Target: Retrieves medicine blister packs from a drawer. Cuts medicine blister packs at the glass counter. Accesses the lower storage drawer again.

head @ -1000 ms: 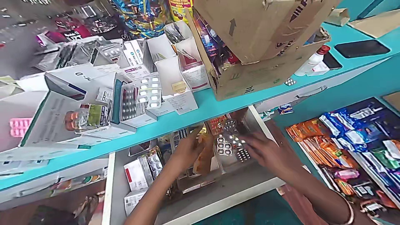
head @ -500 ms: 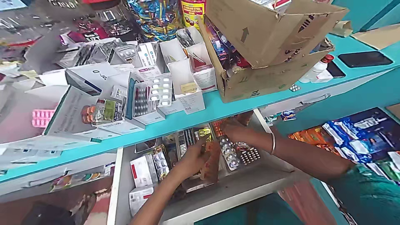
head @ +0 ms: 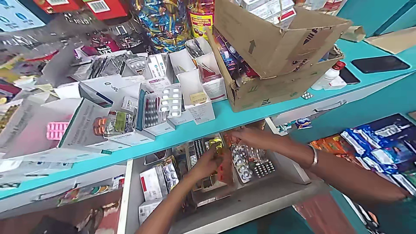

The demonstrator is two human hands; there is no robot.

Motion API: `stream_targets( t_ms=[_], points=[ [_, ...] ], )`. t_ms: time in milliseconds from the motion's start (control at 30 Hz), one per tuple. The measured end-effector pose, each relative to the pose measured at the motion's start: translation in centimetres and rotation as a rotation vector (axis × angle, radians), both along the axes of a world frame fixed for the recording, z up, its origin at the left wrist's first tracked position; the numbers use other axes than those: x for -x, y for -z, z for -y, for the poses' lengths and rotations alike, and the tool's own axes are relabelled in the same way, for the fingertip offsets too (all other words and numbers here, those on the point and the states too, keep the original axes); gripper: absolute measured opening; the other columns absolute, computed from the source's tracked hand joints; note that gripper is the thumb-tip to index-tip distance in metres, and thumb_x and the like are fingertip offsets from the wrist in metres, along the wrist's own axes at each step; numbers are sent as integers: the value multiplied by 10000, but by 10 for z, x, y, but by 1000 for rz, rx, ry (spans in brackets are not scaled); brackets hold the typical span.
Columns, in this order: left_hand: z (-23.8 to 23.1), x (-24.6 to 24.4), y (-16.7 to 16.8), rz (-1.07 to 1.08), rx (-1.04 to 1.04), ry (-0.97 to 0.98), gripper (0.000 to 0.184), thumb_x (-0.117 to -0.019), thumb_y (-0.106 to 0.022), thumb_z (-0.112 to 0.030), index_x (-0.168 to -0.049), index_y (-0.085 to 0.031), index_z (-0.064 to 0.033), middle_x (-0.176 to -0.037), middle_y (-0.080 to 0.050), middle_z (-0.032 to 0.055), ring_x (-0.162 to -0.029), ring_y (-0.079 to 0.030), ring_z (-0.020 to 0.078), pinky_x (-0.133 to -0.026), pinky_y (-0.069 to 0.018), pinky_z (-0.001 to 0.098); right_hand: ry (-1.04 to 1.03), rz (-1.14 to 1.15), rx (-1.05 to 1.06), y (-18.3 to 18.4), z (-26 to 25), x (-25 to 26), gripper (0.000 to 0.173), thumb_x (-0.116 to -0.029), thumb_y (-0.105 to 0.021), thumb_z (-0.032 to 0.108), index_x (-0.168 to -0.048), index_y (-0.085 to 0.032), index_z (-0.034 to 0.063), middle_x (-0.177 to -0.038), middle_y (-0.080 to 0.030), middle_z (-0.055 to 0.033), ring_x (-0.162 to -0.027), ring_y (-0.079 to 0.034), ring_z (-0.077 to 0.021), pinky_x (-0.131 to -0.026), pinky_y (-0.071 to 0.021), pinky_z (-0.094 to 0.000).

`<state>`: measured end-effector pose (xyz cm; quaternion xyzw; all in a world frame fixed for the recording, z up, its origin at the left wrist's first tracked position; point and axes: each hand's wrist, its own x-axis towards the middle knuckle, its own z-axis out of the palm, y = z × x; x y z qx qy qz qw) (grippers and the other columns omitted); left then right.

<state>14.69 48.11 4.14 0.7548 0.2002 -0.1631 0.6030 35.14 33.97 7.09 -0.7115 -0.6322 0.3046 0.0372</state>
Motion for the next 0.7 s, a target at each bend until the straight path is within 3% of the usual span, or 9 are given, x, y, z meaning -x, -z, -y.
stream_targets(
  t_ms=[100, 167, 233, 367, 467, 567, 600, 667, 700],
  points=[
    [7, -6, 2, -24, 47, -41, 557, -1036, -530, -101, -1530, -291, -5, -1177, -652, 202, -965, -682, 209, -858, -564, 392, 270, -161, -348, -13, 39, 14, 306, -1031, -599, 187, -1251, -625, -25, -1091, -704, -228, -991, -704, -361, -908, -543, -540],
    [15, -13, 8, -27, 69, -26, 561, -1040, -533, -110, -1525, -275, 8, -1129, -661, 197, -948, -685, 209, -863, -565, 396, 521, -376, -494, -13, 60, 20, 280, -1010, -623, 195, -1220, -649, 11, -1032, -722, -93, -876, -699, -129, -820, -582, -314],
    [23, -20, 9, -6, 72, 25, 586, -1045, -532, -106, -1541, -242, 11, -1164, -662, 206, -992, -693, 225, -902, -567, 410, 734, -678, -527, -18, 74, 27, 223, -999, -628, 127, -1205, -634, 39, -967, -713, 15, -827, -679, -29, -754, -578, -220],
    [30, -36, 10, 105, -42, 96, 610, -1032, -553, -104, -1549, -254, 26, -1148, -675, 225, -992, -696, 263, -923, -554, 439, 951, -1061, -503, -30, 88, 39, 245, -1031, -530, 47, -1269, -584, 27, -1046, -719, -38, -912, -735, -148, -800, -639, -336],
    [35, -44, 4, 152, -180, 133, 603, -1031, -573, -135, -1539, -300, 38, -1183, -676, 225, -1067, -687, 280, -987, -530, 443, 983, -1137, -536, -30, 94, 45, 265, -1015, -519, 27, -1273, -579, 28, -1067, -715, -50, -923, -731, -157, -806, -632, -331],
    [41, -43, -5, 178, -486, 203, 602, -1001, -630, -240, -1480, -439, 70, -1483, -462, 312, -1383, -450, 455, -1158, -372, 539, 988, -1134, -585, -26, 96, 49, 229, -981, -564, 26, -1204, -593, 67, -1021, -710, -3, -879, -705, -98, -772, -604, -265],
    [41, -40, -7, 205, -525, 204, 613, -983, -656, -281, -1452, -483, 73, -1516, -414, 327, -1414, -393, 488, -1169, -345, 558, 995, -1144, -607, -26, 96, 51, 216, -975, -570, 21, -1184, -590, 72, -1008, -709, 6, -873, -703, -89, -785, -604, -258],
    [40, -29, -14, 344, -405, 136, 647, -932, -725, -339, -1380, -547, 92, -1467, -483, 307, -1383, -453, 437, -1147, -385, 532, 1027, -1185, -659, -25, 94, 58, 200, -965, -572, 5, -1153, -580, 72, -978, -712, 9, -854, -708, -87, -800, -606, -261],
    [39, -22, -17, 404, -252, 84, 641, -919, -738, -334, -1360, -551, 93, -1407, -551, 263, -1334, -523, 339, -1122, -428, 465, 1047, -1206, -673, -25, 91, 63, 193, -961, -577, -2, -1136, -569, 77, -963, -716, 11, -849, -714, -88, -807, -611, -267]
  ],
)
